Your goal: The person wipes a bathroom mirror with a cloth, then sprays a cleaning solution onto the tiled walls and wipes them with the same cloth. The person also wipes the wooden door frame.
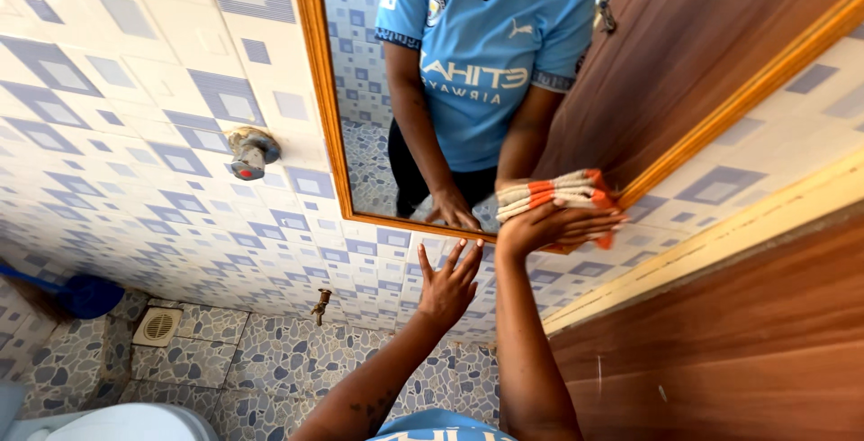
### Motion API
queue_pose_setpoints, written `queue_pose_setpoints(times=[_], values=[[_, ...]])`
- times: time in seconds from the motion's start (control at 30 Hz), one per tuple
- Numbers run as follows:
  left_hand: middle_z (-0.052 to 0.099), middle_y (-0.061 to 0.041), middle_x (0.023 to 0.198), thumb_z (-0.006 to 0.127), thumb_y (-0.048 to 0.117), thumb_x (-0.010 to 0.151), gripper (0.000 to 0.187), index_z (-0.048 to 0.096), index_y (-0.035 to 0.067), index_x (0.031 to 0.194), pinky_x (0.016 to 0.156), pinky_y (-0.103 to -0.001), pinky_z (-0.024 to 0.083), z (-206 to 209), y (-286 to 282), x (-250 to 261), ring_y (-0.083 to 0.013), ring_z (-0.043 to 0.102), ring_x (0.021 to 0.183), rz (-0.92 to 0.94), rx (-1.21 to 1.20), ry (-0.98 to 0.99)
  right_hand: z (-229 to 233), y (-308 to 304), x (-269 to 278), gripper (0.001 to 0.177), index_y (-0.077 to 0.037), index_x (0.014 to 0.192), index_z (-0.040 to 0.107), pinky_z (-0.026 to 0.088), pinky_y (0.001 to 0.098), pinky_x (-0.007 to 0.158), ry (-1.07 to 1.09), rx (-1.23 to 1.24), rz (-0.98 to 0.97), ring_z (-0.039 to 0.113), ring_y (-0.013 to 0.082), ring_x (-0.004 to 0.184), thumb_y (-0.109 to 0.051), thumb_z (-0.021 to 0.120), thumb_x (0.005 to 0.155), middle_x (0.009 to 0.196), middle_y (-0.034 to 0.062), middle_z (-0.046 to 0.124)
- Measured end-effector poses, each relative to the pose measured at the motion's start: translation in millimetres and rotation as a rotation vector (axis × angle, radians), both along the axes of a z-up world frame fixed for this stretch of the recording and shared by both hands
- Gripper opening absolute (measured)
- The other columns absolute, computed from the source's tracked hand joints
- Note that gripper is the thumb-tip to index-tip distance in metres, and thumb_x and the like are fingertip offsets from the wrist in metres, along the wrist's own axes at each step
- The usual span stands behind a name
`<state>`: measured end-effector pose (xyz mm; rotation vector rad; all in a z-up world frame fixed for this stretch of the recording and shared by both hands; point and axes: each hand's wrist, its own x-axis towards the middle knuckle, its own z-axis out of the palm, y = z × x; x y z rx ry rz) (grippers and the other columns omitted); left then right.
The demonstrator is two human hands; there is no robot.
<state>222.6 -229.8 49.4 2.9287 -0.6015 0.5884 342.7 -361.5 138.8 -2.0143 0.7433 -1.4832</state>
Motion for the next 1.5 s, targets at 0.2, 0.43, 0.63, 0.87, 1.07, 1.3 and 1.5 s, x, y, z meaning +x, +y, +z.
queue_pose_setpoints(times=[0.2, 0.43, 0.63, 0.87, 1.07, 1.3, 1.5], values=[[0.019, 0.007, 0.169, 0.062, 0.037, 0.097, 0.055, 0.049, 0.013, 0.145, 0.113, -0.085, 0.003, -2.1, -0.7, 2.2, -0.0154, 0.017, 0.155, -0.015, -0.039, 0.112, 123.3, 1.1, 17.9, 0.074, -0.014, 0.166, -0.007, -0.008, 0.0461, 0.135, -0.060, -0.275, -0.023, -0.008, 0.0198, 0.161, -0.064, 0.005, 0.112, 0.173, 0.0071, -0.010], [0.026, 0.003, 0.161, 0.065, 0.031, 0.091, 0.063, 0.049, 0.014, 0.149, 0.107, -0.088, 0.003, -18.1, -3.4, 5.3, -0.0209, 0.019, 0.152, -0.026, -0.102, 0.005, 73.8, 103.0, -2.7, 0.058, -0.030, 0.164, 0.026, 0.006, 0.0617, 0.124, 0.047, -1.000, 0.354, 0.024, 0.0216, 0.155, -0.054, 0.018, 0.111, 0.166, 0.0020, 0.029], [0.025, 0.001, 0.161, 0.064, 0.028, 0.093, 0.064, 0.046, 0.013, 0.152, 0.109, -0.088, 0.004, -12.8, -1.4, 6.4, -0.0217, 0.018, 0.154, -0.034, -0.043, 0.077, -30.0, 24.3, -13.1, 0.075, -0.027, 0.174, 0.015, -0.008, 0.0656, 0.128, 0.091, -0.569, 0.223, -0.012, 0.0395, 0.157, -0.061, 0.006, 0.108, 0.174, 0.0186, -0.018], [0.019, -0.001, 0.167, 0.067, 0.031, 0.089, 0.071, 0.043, 0.007, 0.151, 0.110, -0.084, 0.007, 12.3, -3.8, -5.5, -0.0231, 0.017, 0.153, -0.014, -0.041, 0.027, 98.7, 10.3, 35.1, 0.068, -0.027, 0.169, 0.000, -0.005, 0.0530, 0.133, -0.056, -0.512, 0.000, -0.012, 0.0258, 0.160, -0.062, 0.006, 0.111, 0.171, 0.0117, -0.014], [0.024, -0.008, 0.162, 0.065, 0.024, 0.092, 0.068, 0.042, 0.010, 0.153, 0.112, -0.084, 0.001, 6.4, -8.4, -10.5, -0.0306, 0.016, 0.152, -0.019, -0.045, 0.222, 35.9, 114.8, 5.2, 0.069, -0.030, 0.170, 0.013, 0.019, 0.0575, 0.118, -0.043, -1.404, 0.415, 0.020, 0.0218, 0.159, -0.055, 0.041, 0.112, 0.174, 0.0015, 0.015], [0.017, 0.010, 0.172, 0.064, 0.016, 0.090, 0.059, 0.046, 0.014, 0.146, 0.124, -0.066, 0.001, 16.3, 10.4, -5.1, -0.0132, 0.019, 0.155, -0.006, 0.050, 0.156, 3.3, 11.6, -11.3, 0.066, -0.029, 0.169, 0.023, 0.004, 0.0549, 0.130, -0.010, -0.761, 0.686, 0.006, 0.0253, 0.162, -0.059, 0.033, 0.110, 0.175, 0.0059, 0.006], [0.019, 0.011, 0.167, 0.064, 0.013, 0.083, 0.074, 0.051, 0.018, 0.155, 0.127, -0.053, 0.004, 26.3, 10.5, -10.3, -0.0101, 0.019, 0.151, 0.019, -0.083, -0.055, 127.8, 33.8, 40.5, 0.063, -0.026, 0.169, 0.017, -0.005, 0.0588, 0.128, 0.002, -0.396, 0.049, 0.007, 0.0251, 0.160, -0.054, 0.013, 0.112, 0.173, 0.0060, 0.010]])
